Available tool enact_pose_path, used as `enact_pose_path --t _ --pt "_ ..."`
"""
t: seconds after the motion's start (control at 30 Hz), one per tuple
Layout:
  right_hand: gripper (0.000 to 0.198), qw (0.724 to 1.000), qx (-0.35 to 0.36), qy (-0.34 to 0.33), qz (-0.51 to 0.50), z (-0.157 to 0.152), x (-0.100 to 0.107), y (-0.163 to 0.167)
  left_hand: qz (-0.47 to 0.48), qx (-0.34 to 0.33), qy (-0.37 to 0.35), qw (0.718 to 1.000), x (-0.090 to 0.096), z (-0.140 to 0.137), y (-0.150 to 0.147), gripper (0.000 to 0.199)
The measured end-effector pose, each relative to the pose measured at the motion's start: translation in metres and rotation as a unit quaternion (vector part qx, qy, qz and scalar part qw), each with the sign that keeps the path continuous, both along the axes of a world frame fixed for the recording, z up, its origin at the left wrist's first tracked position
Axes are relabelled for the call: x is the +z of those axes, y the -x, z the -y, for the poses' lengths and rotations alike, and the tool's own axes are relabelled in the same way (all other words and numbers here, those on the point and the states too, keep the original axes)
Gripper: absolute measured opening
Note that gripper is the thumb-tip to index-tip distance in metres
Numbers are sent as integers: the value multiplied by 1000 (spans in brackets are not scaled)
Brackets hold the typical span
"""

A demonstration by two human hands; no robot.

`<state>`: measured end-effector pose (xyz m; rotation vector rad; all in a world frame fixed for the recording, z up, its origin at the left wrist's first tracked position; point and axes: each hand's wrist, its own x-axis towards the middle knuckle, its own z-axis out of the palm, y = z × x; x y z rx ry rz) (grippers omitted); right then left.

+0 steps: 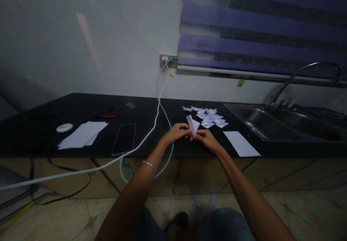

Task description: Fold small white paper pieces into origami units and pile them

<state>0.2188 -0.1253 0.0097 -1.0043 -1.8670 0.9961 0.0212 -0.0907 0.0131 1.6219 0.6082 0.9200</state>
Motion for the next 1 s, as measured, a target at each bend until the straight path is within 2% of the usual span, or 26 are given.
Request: enact_pose_path --t 0.17,0.37,0.57,0.77,0.87,1.0 --pt "31 1000 -3 -1 -11 2 2 1 -9 0 -7 1000 -1 0 0 39" --pt "29 999 -34 -2 35 3 0 3 -32 -37 -28 998 -4 4 -2 40" --pt "16 998 -69 4 -10 4 2 5 -59 -55 -70 994 -2 6 -1 40" --pt "33 1000 -11 9 0 4 5 3 -105 -66 -81 989 2 9 -2 44" --pt "43 999 -16 25 -14 4 6 3 -110 -51 -81 989 2 10 -2 42" --pt "39 1000 -10 13 1 8 7 7 -130 -14 -77 988 0 10 -3 41"
